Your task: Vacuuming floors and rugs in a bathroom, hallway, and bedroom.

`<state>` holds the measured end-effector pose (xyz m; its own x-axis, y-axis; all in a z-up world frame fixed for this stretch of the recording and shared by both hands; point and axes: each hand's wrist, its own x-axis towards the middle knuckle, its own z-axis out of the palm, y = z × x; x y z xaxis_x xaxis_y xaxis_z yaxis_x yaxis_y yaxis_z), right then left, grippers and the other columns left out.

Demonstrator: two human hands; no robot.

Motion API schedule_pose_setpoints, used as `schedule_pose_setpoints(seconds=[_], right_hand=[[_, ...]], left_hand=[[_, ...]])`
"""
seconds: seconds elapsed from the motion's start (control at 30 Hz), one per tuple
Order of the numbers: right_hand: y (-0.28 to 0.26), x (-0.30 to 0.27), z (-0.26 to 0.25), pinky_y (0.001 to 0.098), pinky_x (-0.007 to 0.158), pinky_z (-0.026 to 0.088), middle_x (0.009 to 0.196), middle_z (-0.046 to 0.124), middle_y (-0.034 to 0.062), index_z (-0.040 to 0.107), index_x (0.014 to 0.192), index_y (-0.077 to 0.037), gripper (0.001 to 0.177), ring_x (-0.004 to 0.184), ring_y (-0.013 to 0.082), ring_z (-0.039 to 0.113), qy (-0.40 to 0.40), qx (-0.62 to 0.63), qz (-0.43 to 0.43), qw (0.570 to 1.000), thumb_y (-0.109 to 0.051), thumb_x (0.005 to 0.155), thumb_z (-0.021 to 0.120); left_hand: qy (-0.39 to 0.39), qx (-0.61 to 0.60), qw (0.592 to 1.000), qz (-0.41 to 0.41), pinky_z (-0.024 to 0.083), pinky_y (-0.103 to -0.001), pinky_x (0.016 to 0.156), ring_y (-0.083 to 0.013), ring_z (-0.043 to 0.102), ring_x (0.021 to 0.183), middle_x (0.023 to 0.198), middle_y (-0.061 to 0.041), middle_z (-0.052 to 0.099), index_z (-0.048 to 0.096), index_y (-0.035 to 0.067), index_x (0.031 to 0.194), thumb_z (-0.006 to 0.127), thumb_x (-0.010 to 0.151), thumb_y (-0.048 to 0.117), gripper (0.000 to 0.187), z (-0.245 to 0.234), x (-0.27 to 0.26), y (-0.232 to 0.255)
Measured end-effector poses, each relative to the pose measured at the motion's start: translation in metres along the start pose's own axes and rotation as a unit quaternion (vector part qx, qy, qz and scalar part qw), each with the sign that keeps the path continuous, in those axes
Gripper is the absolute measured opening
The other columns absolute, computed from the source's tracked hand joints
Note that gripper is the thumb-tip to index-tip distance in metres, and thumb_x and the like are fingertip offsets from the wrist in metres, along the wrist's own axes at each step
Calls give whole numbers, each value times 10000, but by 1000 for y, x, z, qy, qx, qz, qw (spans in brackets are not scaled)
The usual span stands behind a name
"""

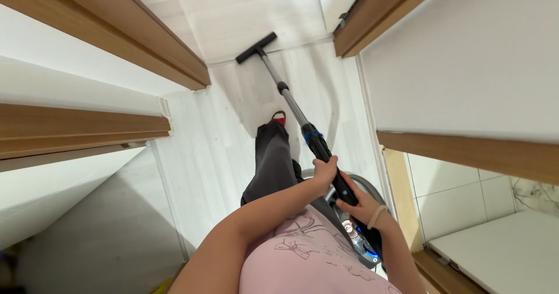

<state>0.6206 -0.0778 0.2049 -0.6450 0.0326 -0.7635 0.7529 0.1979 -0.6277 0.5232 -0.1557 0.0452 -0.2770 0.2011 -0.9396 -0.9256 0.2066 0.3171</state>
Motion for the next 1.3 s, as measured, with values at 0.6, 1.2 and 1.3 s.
schedule_pose_setpoints(seconds=[0.6, 1.2, 1.3], right_hand=[[-18, 92, -8, 328, 459, 483, 718, 627, 54, 211, 1620, -300, 899, 475, 160, 580, 168, 154, 22, 973, -264, 882, 723], [-272, 238, -136, 370, 402, 464, 679, 559, 64, 206, 1627, -325, 937, 443, 187, 534, 150, 257, 33, 954, -204, 857, 726], [-291, 248, -127, 362, 421, 495, 700, 581, 45, 176, 1620, -317, 965, 456, 185, 574, 139, 206, 9, 969, -195, 845, 736]], left_hand=[[-70, 190, 979, 37, 621, -500, 710, -378, 698, 970, 1214, -262, 585, 235, -63, 1405, 676, 865, 356, 814, 30, 86, 102], [-55, 210, 974, 65, 616, -476, 677, -409, 735, 947, 1131, -291, 645, 333, -126, 1342, 694, 835, 314, 762, 44, 137, 403], [-32, 179, 979, 90, 593, -435, 705, -334, 709, 915, 1121, -266, 661, 412, -108, 1302, 735, 819, 308, 714, 22, 144, 401]])
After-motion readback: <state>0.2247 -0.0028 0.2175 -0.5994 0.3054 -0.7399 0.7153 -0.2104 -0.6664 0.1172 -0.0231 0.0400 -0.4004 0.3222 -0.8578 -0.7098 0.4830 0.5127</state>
